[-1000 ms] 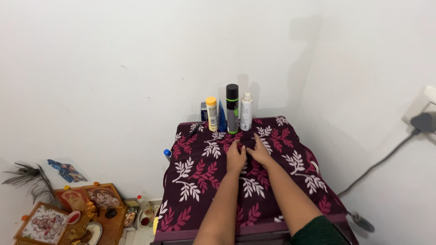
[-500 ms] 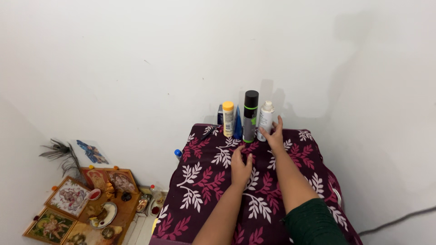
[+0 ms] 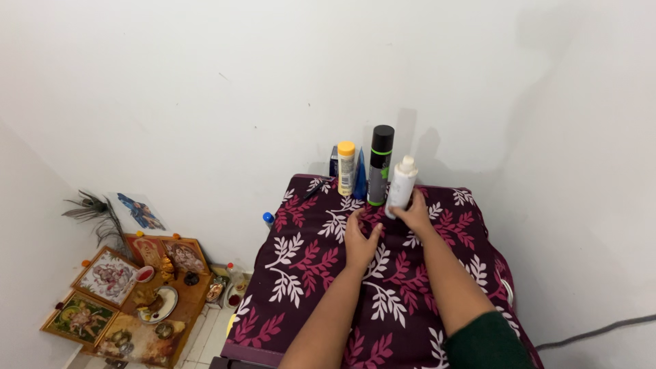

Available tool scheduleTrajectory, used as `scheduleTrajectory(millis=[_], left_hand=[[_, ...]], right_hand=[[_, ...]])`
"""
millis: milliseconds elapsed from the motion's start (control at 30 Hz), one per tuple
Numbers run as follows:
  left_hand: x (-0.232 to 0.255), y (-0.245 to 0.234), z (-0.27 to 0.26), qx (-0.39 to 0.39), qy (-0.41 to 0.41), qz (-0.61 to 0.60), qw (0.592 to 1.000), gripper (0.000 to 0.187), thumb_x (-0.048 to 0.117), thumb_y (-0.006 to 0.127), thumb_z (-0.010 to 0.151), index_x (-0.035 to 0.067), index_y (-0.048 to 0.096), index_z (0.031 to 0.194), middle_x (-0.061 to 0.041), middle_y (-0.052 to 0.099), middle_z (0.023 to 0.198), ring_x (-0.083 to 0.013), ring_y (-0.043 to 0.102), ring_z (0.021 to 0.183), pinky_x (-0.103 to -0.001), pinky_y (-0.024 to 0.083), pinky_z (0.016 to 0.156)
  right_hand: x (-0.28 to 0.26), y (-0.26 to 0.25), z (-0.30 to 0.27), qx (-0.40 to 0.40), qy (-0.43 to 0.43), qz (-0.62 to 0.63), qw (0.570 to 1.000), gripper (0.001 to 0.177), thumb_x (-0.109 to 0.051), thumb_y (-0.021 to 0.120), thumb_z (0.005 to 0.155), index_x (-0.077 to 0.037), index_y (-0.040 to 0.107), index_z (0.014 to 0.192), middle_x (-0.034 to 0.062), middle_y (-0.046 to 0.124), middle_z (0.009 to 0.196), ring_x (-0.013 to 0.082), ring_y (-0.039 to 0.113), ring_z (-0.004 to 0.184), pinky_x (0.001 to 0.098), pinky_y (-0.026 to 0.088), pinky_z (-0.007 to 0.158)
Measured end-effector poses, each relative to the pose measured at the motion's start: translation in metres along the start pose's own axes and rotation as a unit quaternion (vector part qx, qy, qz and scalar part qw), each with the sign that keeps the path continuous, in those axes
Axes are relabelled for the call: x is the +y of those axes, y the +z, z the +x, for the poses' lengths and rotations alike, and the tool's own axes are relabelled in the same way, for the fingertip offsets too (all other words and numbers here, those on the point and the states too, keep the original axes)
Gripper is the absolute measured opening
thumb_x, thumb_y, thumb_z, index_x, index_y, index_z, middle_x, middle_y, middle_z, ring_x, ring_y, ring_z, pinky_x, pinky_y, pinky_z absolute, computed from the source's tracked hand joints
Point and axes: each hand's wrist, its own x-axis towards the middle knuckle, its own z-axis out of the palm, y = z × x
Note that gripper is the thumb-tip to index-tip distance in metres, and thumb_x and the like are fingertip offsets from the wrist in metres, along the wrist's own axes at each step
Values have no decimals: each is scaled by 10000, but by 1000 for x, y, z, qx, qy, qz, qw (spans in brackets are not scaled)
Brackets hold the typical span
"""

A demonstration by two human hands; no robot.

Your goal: The person removes various items from a small refrigerator top, including bottles, jars, a banana, and a cloth, placing them on the floor. The person then folds the cloth and places it on the floor with the other items.

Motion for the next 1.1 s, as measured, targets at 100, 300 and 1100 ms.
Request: scheduleTrajectory(millis=[100,300,1100], left_hand=[[5,-4,0,-6,-4,-32,999,722,169,851,768,0,495,1373,-185,615,1303,-280,629,1178,-383,516,987],[11,-8,-3,1,-81,-56,995,627,212,872,772,11,565,1280,-171,718,1162,-272,707,1072,-374,545,937],[-28,-3,2,37,-11,-14,999,759,211,906,746,-15,525,1362,-215,628,1279,-345,636,1184,-427,499,1010]], right_hand=[[-10,-12,-22,-183,0,99,978,787,-178,916,693,-17,539,1365,125,663,1290,247,614,1205,375,463,1044],[-2,-15,-19,-198,86,196,956,507,-183,836,823,26,708,1267,100,750,1175,244,663,1127,364,519,1005],[-44,44,-49,90,58,55,993,592,-176,867,755,-32,572,1248,134,731,1102,233,709,981,356,548,862]])
